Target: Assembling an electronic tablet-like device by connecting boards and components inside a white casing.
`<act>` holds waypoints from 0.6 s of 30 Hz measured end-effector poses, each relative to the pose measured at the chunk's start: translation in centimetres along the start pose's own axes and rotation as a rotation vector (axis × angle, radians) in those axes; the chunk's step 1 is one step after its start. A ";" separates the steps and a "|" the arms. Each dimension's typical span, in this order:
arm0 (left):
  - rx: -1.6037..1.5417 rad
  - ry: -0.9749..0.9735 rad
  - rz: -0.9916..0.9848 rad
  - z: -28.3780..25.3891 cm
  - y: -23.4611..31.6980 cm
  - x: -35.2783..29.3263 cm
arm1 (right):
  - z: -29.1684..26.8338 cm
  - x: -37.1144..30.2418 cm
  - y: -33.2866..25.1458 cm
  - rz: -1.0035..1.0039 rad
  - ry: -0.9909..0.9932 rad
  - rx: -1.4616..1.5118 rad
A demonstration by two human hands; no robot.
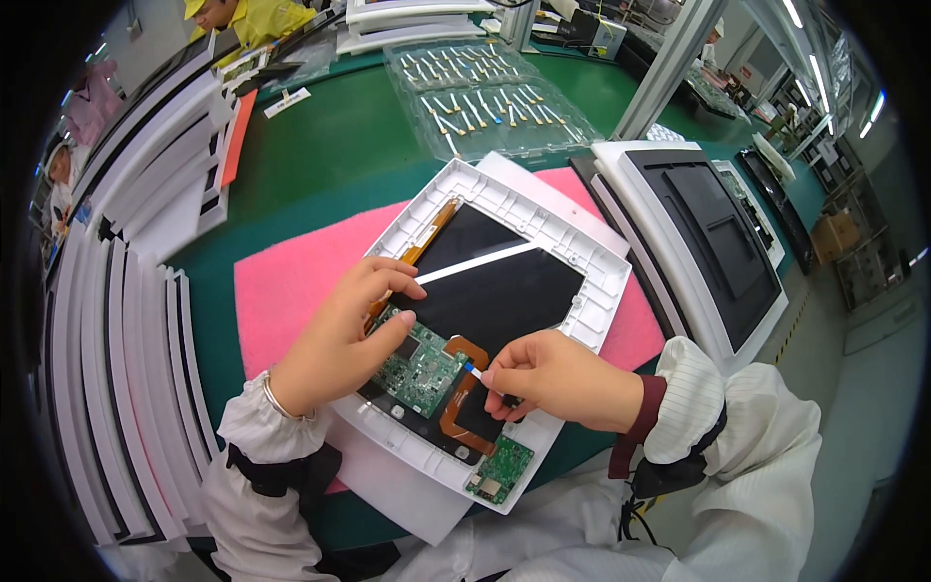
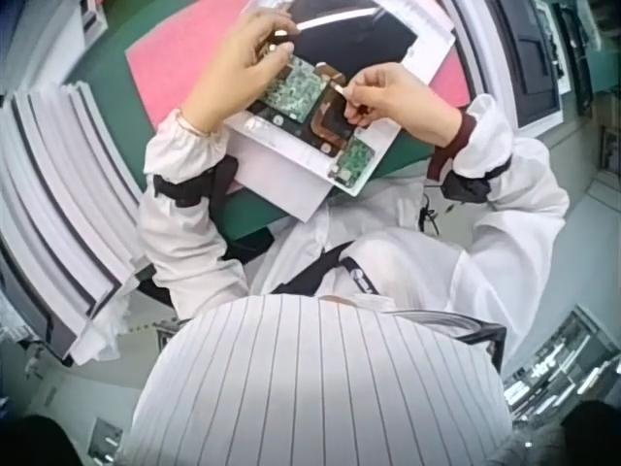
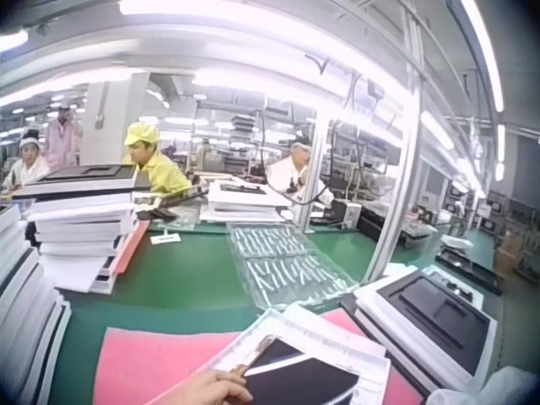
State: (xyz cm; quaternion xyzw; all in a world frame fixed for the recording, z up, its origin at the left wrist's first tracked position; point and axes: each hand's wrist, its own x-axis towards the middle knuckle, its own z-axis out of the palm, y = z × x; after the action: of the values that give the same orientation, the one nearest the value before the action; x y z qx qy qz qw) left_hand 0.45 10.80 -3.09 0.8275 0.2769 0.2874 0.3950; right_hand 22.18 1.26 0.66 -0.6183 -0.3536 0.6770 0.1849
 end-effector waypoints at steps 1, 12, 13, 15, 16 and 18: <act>0.012 0.003 0.012 0.1 -0.2 0.1 | 0.0 0.1 -0.1 0.014 0.007 -0.022; 0.023 0.065 -0.059 0.3 -0.2 0.2 | 0.7 0.7 -1.3 0.148 0.053 -0.135; 0.067 0.046 -0.032 0.3 -0.3 0.1 | 0.8 0.7 -1.4 0.160 0.056 -0.136; 0.081 0.033 -0.038 0.3 -0.2 0.1 | 0.8 0.8 -1.6 0.176 0.059 -0.127; 0.100 0.023 -0.043 0.2 0.0 0.0 | 0.9 0.8 -1.7 0.188 0.061 -0.119; 0.104 0.029 -0.061 0.2 0.3 -0.1 | 0.8 1.0 -1.7 0.199 0.062 -0.110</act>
State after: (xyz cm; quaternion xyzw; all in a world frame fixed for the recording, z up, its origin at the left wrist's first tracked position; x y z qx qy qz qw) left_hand 0.57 10.49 -2.98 0.8339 0.3223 0.2725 0.3558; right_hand 20.88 2.86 1.18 -0.6802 -0.3213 0.6522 0.0933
